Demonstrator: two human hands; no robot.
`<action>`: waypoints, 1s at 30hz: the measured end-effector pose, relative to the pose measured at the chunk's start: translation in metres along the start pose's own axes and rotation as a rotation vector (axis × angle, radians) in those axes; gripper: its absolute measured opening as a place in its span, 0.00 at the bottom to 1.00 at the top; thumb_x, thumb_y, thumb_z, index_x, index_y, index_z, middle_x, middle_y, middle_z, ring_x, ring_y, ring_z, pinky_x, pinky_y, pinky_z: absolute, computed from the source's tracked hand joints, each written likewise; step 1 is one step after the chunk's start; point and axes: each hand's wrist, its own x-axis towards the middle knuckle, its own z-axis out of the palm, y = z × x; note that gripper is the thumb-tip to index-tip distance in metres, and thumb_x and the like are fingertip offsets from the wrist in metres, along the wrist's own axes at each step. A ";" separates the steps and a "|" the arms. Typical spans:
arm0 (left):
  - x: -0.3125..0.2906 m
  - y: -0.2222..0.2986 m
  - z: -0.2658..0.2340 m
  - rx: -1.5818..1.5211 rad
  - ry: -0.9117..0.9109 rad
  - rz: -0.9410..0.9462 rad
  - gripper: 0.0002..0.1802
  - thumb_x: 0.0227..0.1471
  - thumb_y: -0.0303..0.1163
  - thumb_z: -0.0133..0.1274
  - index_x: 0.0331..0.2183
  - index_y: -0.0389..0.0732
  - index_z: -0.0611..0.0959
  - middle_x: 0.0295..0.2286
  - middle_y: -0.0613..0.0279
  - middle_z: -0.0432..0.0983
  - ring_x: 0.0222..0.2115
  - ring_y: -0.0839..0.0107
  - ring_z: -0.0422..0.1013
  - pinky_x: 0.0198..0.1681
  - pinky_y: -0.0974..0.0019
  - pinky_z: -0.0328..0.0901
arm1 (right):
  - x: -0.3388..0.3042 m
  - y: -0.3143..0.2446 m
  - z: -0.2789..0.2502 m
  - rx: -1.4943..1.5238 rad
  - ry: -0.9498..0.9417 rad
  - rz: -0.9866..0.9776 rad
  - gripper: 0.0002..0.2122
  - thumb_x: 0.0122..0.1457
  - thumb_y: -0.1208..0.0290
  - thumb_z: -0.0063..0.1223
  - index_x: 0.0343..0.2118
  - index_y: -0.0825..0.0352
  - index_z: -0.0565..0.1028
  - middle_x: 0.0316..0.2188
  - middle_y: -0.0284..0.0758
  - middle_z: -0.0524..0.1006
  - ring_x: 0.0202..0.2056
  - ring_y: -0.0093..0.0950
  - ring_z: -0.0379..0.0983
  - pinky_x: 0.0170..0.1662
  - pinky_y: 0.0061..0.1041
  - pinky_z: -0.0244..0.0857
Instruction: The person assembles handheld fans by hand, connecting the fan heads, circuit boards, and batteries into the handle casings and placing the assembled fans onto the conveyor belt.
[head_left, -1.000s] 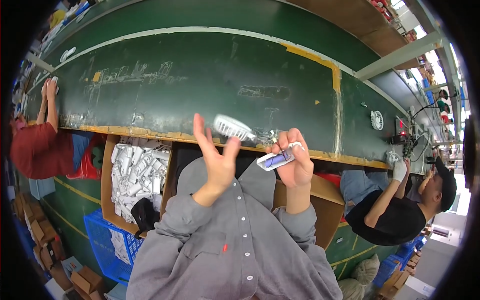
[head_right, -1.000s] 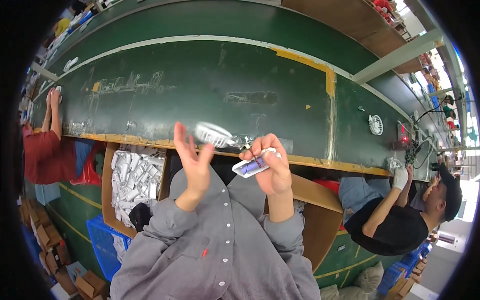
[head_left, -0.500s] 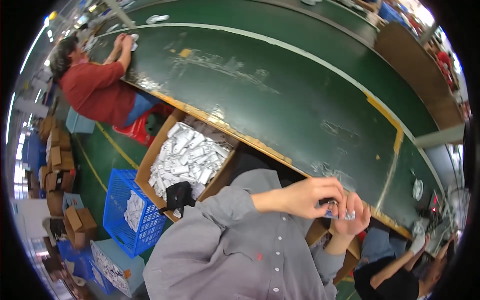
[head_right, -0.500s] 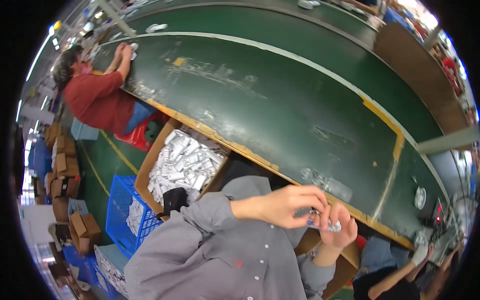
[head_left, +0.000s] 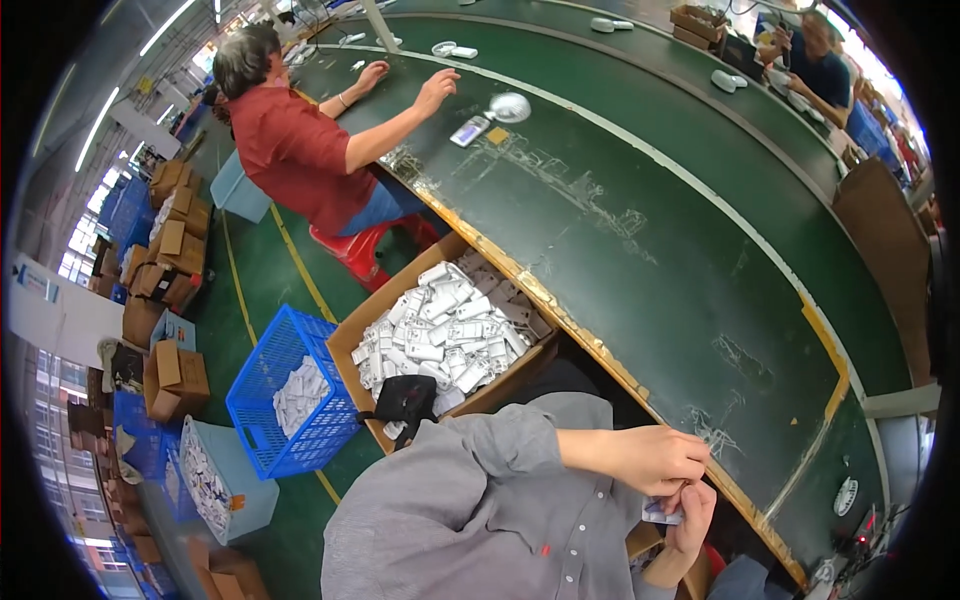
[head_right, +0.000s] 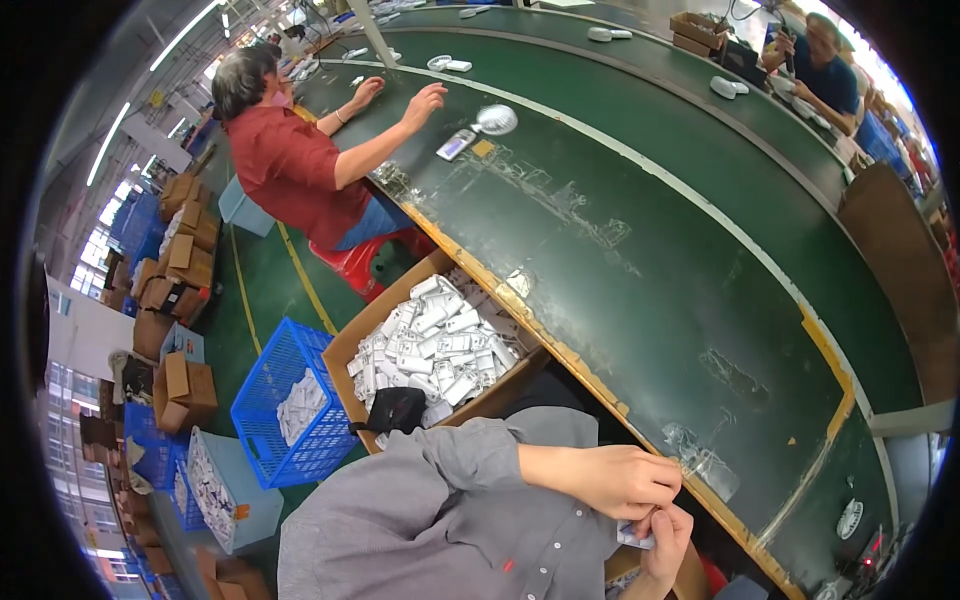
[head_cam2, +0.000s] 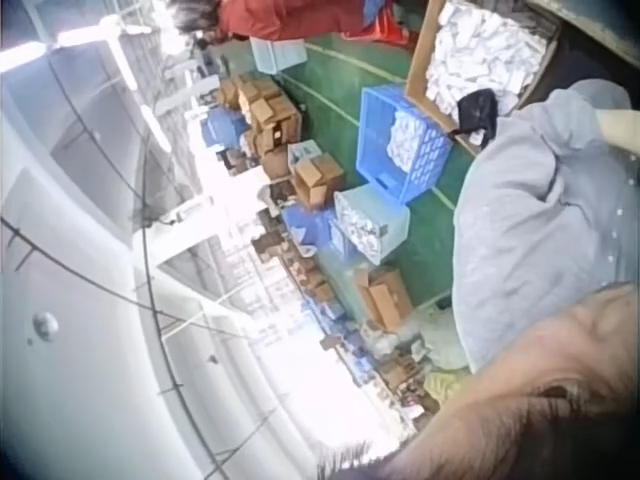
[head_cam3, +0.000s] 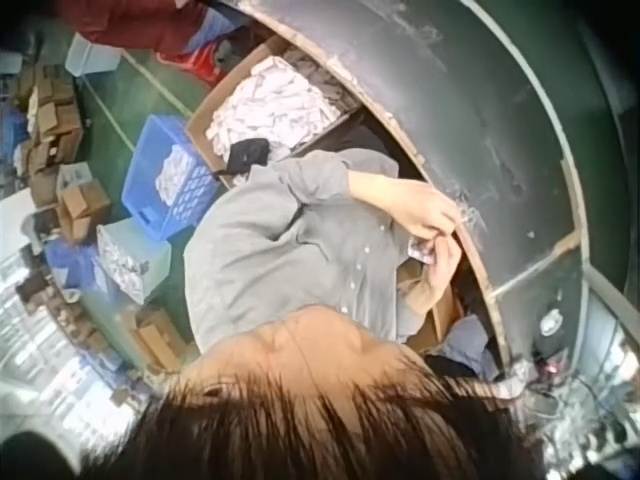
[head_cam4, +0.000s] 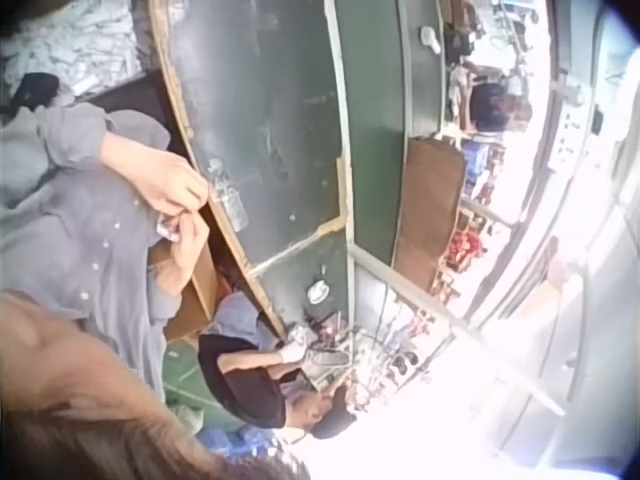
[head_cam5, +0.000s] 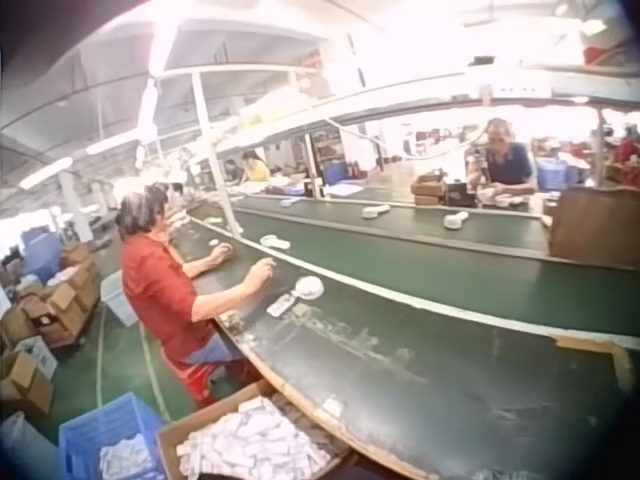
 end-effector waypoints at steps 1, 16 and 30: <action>-0.002 -0.001 0.000 -0.031 0.021 -0.001 0.05 0.40 0.23 0.54 0.24 0.36 0.74 0.28 0.59 0.70 0.29 0.59 0.71 0.27 0.60 0.69 | 0.002 0.001 0.004 0.045 0.051 0.010 0.15 0.60 0.66 0.46 0.28 0.76 0.74 0.17 0.32 0.70 0.18 0.17 0.62 0.24 0.18 0.56; -0.007 0.002 0.002 -0.909 0.458 -0.360 0.05 0.42 0.14 0.56 0.25 0.33 0.82 0.33 0.53 0.78 0.34 0.69 0.75 0.37 0.69 0.71 | -0.016 0.004 0.025 0.639 -0.321 -0.181 0.08 0.55 0.70 0.53 0.28 0.71 0.72 0.11 0.30 0.64 0.15 0.26 0.57 0.28 0.35 0.58; 0.007 -0.044 -0.034 -1.328 0.626 -0.402 0.08 0.48 0.17 0.52 0.31 0.39 0.80 0.35 0.58 0.74 0.35 0.71 0.73 0.33 0.70 0.70 | -0.294 0.192 -0.191 -0.424 0.620 0.521 0.13 0.57 0.60 0.48 0.29 0.66 0.74 0.21 0.36 0.74 0.25 0.30 0.73 0.33 0.28 0.66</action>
